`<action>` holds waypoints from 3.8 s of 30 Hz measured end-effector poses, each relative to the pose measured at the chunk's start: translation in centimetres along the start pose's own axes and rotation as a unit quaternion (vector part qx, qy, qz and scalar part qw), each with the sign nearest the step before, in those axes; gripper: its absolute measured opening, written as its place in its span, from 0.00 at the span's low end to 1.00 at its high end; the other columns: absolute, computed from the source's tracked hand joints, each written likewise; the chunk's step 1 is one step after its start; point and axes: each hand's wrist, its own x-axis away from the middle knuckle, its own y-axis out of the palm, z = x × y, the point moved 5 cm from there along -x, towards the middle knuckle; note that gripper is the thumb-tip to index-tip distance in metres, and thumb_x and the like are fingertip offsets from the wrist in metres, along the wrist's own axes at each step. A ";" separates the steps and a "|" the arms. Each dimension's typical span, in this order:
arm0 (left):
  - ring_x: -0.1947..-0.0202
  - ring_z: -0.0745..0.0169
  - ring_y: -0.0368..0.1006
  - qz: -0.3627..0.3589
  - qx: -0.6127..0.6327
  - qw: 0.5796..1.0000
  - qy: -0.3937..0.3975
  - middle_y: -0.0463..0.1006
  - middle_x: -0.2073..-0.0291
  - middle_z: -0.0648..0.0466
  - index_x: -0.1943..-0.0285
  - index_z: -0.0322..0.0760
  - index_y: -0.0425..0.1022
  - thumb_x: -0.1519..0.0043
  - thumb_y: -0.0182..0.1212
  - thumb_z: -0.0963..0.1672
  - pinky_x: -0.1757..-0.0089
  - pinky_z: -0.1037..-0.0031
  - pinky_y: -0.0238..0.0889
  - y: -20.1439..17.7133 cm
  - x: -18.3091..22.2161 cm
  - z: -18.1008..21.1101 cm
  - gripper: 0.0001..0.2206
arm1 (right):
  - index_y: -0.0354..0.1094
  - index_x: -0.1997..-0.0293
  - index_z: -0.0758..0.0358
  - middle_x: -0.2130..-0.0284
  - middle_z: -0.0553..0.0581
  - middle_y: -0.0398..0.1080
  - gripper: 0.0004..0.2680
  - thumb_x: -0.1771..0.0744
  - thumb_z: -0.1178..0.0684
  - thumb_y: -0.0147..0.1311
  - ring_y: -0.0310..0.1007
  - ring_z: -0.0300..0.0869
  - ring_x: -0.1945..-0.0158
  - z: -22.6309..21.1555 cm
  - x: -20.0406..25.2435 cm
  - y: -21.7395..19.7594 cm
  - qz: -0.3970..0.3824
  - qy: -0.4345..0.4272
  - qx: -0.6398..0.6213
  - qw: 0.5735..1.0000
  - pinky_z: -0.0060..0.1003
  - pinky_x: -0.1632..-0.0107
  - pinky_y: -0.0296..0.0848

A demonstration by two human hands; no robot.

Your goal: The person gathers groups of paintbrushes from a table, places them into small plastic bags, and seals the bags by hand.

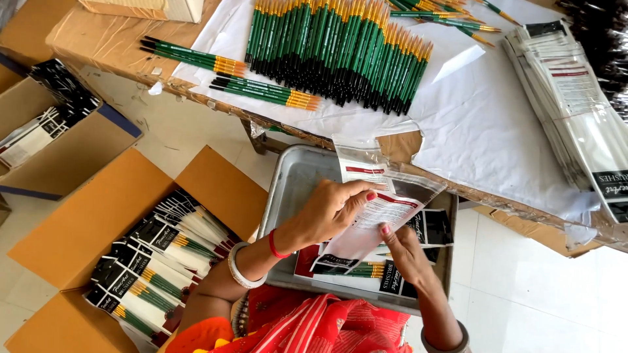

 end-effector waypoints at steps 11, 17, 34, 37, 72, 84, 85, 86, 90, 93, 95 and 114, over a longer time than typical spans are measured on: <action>0.59 0.67 0.82 0.045 0.092 0.993 0.062 0.84 0.55 0.43 0.35 0.31 0.74 0.30 0.56 0.40 0.57 0.72 0.77 0.6 1.3 3.1 0.15 | 0.74 0.56 0.68 0.60 0.58 0.75 0.07 0.36 0.63 0.65 0.75 0.45 0.60 -23.8 4.1 -1.1 0.170 -0.436 0.389 0.794 0.38 0.58 0.72; 0.61 0.67 0.82 0.053 0.087 0.992 0.075 0.84 0.58 0.45 0.37 0.30 0.74 0.31 0.57 0.39 0.59 0.73 0.79 0.9 2.3 4.3 0.14 | 0.74 0.51 0.72 0.59 0.61 0.77 0.12 0.38 0.59 0.66 0.77 0.44 0.61 -22.2 2.6 0.5 0.073 -0.483 0.492 0.721 0.38 0.58 0.78; 0.58 0.76 0.72 0.030 0.169 0.985 0.027 0.83 0.46 0.43 0.30 0.26 0.70 0.28 0.52 0.38 0.57 0.82 0.70 0.8 2.3 2.4 0.17 | 0.70 0.42 0.67 0.49 0.60 0.76 0.14 0.33 0.68 0.51 0.77 0.42 0.45 -12.2 4.3 -6.9 0.166 -0.144 0.068 0.973 0.33 0.44 0.76; 0.48 0.71 0.75 0.040 0.159 0.985 0.054 0.81 0.42 0.42 0.30 0.27 0.70 0.26 0.52 0.38 0.49 0.78 0.72 1.0 2.7 2.6 0.15 | 0.71 0.51 0.72 0.56 0.58 0.77 0.08 0.33 0.69 0.56 0.77 0.38 0.52 -10.9 3.1 -2.9 0.139 -0.144 -0.164 0.966 0.31 0.46 0.75; 0.56 0.55 0.82 0.055 -0.070 0.982 0.164 0.82 0.56 0.49 0.48 0.35 0.71 0.36 0.69 0.40 0.57 0.71 0.76 -6.4 -1.0 1.7 0.12 | 0.79 0.57 0.72 0.67 0.64 0.79 0.04 0.34 0.63 0.64 0.74 0.39 0.68 -2.1 1.1 -2.7 0.150 -0.077 0.070 0.983 0.32 0.65 0.70; 0.40 0.57 0.77 0.133 0.081 0.974 0.166 0.75 0.36 0.48 0.27 0.40 0.66 0.34 0.67 0.37 0.41 0.72 0.75 -1.5 2.2 1.5 0.26 | 0.69 0.51 0.66 0.65 0.53 0.70 0.14 0.29 0.42 0.54 0.65 0.32 0.63 -14.7 -2.2 0.3 0.078 -0.275 -0.015 0.958 0.27 0.59 0.64; 0.39 0.57 0.77 0.143 0.095 0.972 0.163 0.76 0.36 0.49 0.27 0.40 0.67 0.33 0.65 0.36 0.42 0.73 0.76 -1.1 2.2 1.3 0.24 | 0.69 0.58 0.65 0.74 0.48 0.66 0.14 0.27 0.42 0.51 0.58 0.29 0.72 -14.2 -3.3 0.4 0.129 -0.286 -0.054 0.948 0.25 0.66 0.56; 0.39 0.57 0.77 0.141 0.093 0.972 0.166 0.76 0.36 0.49 0.27 0.40 0.67 0.33 0.65 0.36 0.42 0.73 0.76 -1.5 2.1 1.6 0.24 | 0.69 0.58 0.65 0.74 0.48 0.66 0.14 0.27 0.42 0.51 0.58 0.29 0.72 -14.7 -3.5 0.9 0.131 -0.289 -0.056 0.947 0.25 0.66 0.56; 0.42 0.56 0.78 0.118 0.071 0.981 0.139 0.78 0.40 0.48 0.33 0.37 0.69 0.37 0.69 0.38 0.43 0.71 0.75 -2.9 2.7 1.6 0.22 | 0.67 0.72 0.65 0.83 0.45 0.59 0.16 0.26 0.47 0.50 0.50 0.28 0.79 -15.1 -4.1 2.1 0.143 -0.290 0.016 0.946 0.29 0.74 0.47; 0.50 0.58 0.82 0.054 0.049 0.994 0.082 0.82 0.50 0.49 0.40 0.35 0.72 0.38 0.71 0.40 0.50 0.72 0.76 -3.7 3.9 0.5 0.18 | 0.63 0.76 0.64 0.85 0.45 0.59 0.17 0.27 0.50 0.52 0.50 0.29 0.80 -14.8 -4.6 3.6 0.109 -0.283 0.035 0.952 0.30 0.75 0.47; 0.56 0.59 0.84 0.018 0.036 0.998 0.046 0.85 0.55 0.50 0.44 0.34 0.73 0.38 0.71 0.40 0.55 0.73 0.76 -3.9 4.8 -0.5 0.15 | 0.61 0.78 0.63 0.85 0.46 0.60 0.18 0.27 0.51 0.52 0.51 0.29 0.81 -14.7 -5.0 4.3 0.099 -0.285 0.039 0.953 0.30 0.76 0.47; 0.67 0.56 0.82 -0.048 0.084 0.995 -0.026 0.84 0.62 0.44 0.49 0.32 0.81 0.34 0.65 0.44 0.62 0.71 0.73 -2.6 9.2 -3.1 0.10 | 0.68 0.55 0.69 0.58 0.64 0.68 0.13 0.34 0.46 0.56 0.66 0.52 0.51 -24.5 -23.4 19.6 -0.084 -0.388 0.580 0.711 0.48 0.47 0.65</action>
